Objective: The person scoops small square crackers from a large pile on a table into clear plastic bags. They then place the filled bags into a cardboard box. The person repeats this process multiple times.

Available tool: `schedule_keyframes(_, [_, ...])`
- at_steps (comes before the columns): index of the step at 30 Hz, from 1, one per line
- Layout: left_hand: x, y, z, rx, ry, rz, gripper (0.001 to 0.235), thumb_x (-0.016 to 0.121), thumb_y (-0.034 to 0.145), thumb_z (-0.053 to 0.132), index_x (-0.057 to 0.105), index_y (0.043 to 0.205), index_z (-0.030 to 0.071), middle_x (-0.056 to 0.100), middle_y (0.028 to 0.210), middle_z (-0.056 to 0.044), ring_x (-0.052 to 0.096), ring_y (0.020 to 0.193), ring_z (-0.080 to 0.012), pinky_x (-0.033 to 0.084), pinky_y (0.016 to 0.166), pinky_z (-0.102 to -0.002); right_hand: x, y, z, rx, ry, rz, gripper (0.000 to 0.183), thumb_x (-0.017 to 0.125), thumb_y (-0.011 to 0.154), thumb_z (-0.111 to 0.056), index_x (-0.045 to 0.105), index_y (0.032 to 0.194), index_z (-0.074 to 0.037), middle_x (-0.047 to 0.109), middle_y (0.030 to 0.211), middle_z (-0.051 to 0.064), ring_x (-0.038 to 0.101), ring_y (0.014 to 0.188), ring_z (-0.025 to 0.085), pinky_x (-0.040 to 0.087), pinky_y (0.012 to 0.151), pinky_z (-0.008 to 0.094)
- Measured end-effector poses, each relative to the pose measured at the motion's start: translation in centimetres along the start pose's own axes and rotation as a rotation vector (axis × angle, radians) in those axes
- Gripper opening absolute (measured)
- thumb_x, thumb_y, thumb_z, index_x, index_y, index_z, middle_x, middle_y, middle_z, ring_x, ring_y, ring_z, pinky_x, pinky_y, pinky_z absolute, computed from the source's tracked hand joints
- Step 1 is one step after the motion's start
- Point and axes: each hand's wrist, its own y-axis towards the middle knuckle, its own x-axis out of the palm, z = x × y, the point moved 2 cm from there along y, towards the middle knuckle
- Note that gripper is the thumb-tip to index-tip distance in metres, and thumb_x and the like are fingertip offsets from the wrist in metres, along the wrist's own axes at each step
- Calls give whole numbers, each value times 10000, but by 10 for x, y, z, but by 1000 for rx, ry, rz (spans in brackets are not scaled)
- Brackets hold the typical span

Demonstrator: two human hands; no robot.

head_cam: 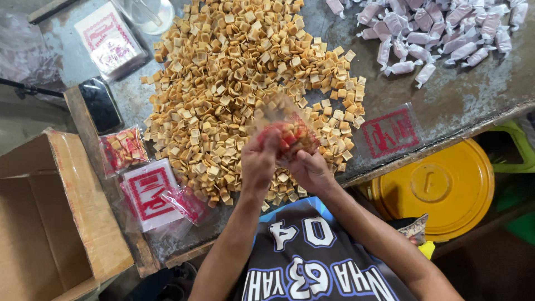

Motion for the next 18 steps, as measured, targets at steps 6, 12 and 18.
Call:
schedule_keyframes(6, [17, -9, 20, 150, 62, 123, 248, 621, 1038, 298, 749, 1033, 86, 720, 867, -132, 692, 835, -263, 578, 903, -435, -1, 0, -13, 107, 103, 13, 479, 538, 1001, -419, 606, 1364, -114, 679, 1297, 163, 665, 1182, 337, 499, 1054, 583])
schedule_keyframes(12, [17, -8, -28, 594, 473, -123, 114, 839, 841, 114, 797, 929, 175, 707, 729, -3, 699, 671, -163, 581, 675, -270, 33, -21, -42, 112, 225, 386, 444, 634, 929, -593, 728, 699, -226, 794, 874, 9, 656, 595, 53, 574, 720, 189])
schedule_keyframes(18, [-78, 81, -30, 347, 767, 203, 99, 711, 968, 257, 757, 1011, 180, 715, 864, -115, 705, 859, -311, 548, 801, -485, -53, -51, -76, 65, 218, -43, 651, 570, 973, -542, 543, 1388, -42, 709, 1164, 169, 715, 897, 291, 515, 1017, 617])
